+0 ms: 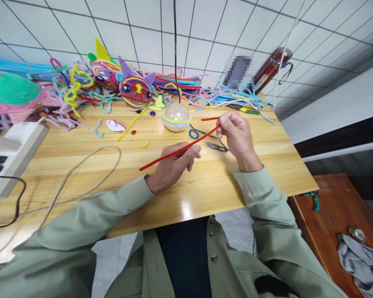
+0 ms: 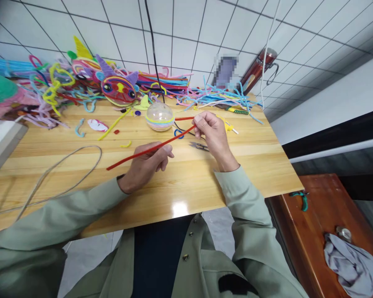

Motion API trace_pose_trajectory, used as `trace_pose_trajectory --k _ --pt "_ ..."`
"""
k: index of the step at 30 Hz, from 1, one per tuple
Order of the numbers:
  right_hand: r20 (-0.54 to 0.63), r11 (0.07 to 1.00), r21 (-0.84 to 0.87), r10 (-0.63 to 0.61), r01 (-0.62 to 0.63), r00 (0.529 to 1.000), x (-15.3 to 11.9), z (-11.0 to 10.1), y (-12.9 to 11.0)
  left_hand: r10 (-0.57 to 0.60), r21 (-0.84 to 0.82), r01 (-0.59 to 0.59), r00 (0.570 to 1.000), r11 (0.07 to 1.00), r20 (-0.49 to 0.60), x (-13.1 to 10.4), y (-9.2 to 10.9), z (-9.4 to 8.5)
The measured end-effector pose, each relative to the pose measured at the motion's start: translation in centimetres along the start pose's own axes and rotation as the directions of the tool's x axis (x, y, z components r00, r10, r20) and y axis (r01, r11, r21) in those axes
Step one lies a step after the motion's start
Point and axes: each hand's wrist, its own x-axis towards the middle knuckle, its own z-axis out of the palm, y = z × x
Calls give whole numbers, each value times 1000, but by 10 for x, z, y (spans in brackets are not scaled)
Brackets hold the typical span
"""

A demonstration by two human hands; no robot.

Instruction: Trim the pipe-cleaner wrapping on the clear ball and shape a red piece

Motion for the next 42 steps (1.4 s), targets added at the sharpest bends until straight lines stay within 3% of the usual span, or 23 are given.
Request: trace_pose_trajectory --k 3,6,7,11,14,16,18,21,24,27,31,36,42 --pt "73 986 -156 -46 57 996 12 -6 -24 196 47 -191 972 980 -133 2 21 -7" --pt "108 957 -260 -107 132 988 27 -11 -39 370 5 -388 874 922 -315 20 39 -28" --pt "112 947 -282 -128 155 985 32 -13 -43 390 -37 -439 832 898 -395 28 44 -38" --pt "167 907 -360 -168 219 972 47 -18 -55 434 -39 -535 724 844 -536 61 52 -76" --pt "265 876 -412 -148 251 953 52 -16 -60 419 87 -421 817 903 -396 73 41 -83" --pt "312 855 -439 -144 277 939 54 -9 -60 367 196 -323 894 926 -259 76 29 -78" --pt "346 829 -467 -149 307 927 57 0 -57 316 270 -273 940 923 -131 80 20 -70" --pt "376 797 -500 -152 339 914 62 13 -51 270 337 -251 963 907 -10 89 12 -64" --pt "361 817 -485 -136 311 922 69 23 -43 250 384 -247 967 890 43 101 8 -65" --pt "318 893 -392 -94 221 944 77 29 -31 254 377 -251 966 892 42 111 2 -71" --pt "272 980 -195 8 47 962 84 40 -3 292 368 -235 951 900 -106 125 -9 -81" --pt "274 996 -57 76 -63 959 80 65 29 271 355 -183 938 917 -216 141 -25 -96" --pt "157 996 -15 92 -90 983 74 81 39 235 293 -156 937 943 -260 144 -30 -97"
